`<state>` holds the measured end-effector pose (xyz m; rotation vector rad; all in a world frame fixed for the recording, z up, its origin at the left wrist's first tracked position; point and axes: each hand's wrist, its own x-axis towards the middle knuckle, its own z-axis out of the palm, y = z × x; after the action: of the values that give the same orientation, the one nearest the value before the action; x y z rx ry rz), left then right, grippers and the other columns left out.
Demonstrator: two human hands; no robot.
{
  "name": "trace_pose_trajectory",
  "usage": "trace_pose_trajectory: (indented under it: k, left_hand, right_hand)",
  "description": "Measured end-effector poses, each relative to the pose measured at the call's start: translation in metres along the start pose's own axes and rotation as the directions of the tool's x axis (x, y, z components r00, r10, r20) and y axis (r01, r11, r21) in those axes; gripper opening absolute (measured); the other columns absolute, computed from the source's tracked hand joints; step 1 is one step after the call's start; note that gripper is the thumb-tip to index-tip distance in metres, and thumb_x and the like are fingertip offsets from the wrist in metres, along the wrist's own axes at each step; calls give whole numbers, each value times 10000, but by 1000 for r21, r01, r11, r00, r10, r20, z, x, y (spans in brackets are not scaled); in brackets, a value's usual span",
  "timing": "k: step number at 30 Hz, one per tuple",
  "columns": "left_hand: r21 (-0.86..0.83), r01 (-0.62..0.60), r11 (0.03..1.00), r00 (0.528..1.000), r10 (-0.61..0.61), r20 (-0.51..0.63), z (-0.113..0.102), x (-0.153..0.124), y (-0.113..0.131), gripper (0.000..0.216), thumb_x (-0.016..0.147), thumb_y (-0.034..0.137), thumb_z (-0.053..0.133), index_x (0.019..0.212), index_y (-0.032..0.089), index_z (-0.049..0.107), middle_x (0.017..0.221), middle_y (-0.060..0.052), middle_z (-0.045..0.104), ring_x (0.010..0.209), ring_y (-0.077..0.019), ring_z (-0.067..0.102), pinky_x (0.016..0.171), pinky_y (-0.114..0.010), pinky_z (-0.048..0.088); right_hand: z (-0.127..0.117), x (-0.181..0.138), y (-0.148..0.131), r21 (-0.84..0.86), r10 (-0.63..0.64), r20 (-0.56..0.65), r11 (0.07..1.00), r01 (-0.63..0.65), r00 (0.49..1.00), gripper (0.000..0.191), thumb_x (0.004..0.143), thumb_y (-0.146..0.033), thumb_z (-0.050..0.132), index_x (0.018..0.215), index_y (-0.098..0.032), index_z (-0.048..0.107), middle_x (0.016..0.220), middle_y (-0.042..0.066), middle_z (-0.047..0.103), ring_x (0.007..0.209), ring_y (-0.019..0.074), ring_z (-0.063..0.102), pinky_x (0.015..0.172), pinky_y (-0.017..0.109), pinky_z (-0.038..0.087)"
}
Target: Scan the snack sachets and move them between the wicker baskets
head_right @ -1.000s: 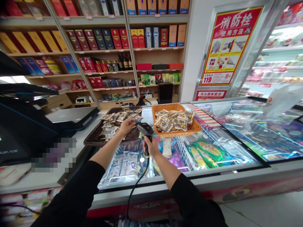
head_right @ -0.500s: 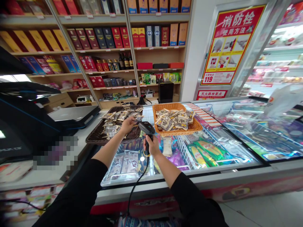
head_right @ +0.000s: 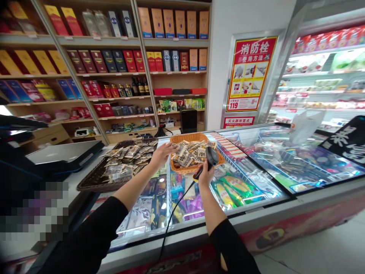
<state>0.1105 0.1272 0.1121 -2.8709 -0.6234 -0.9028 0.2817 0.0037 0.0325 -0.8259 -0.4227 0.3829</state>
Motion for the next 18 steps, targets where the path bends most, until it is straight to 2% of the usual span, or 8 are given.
trace_pose_trajectory:
  k: [3,5,9,13,16,18]
  left_hand:
    - [73,-157,985,962,136,238,32,36,27,580,803,-7,428,1241,322,619,1359,29,568,1388,-205,352,1178,-507,171]
    - [102,-165,981,934,122,337,50,52,36,584,821,12,420,1277,339,584,1388,27,539,1392,-220,345,1168,-547,144]
    - [112,-120,986,903,62,425,69,64,39,593,840,52,405,1354,330,507,1453,7,461,1397,-254,332,1139,-555,207]
    - [29,-125,992,907,102,409,69,63,39,591,834,81,428,1381,299,484,1473,-28,431,1406,-270,312,1133,-532,236]
    - [-68,-76,995,951,93,294,54,52,32,606,833,72,417,1396,291,466,1444,-30,475,1384,-232,363,1148,-484,244]
    - [-115,-15,993,979,38,200,35,37,18,579,841,92,419,1378,293,491,1412,-18,515,1348,-201,419,1150,-427,269]
  right_hand:
    - [-9,12,4,-111,22,-46,993,-27,999,458,758,-595,577,903,-160,574,590,0,637,321,116,469,348,250,364]
    - [-11,14,9,-219,18,-49,975,-29,999,519,770,-624,540,882,-125,631,607,55,669,310,129,469,340,267,355]
    - [-12,12,16,-348,-26,25,937,33,999,574,812,-616,513,967,-94,692,463,21,604,342,172,521,401,273,404]
    - [-10,10,12,-320,-15,16,947,19,1000,500,825,-588,528,897,-118,685,530,39,642,336,159,510,378,266,389]
    - [-7,4,5,-230,6,20,973,-1,1000,430,827,-561,543,882,-144,634,677,65,693,343,134,497,357,260,378]
    - [-3,-3,3,-160,-5,39,987,11,999,401,816,-546,564,918,-159,589,757,65,703,349,121,491,354,257,379]
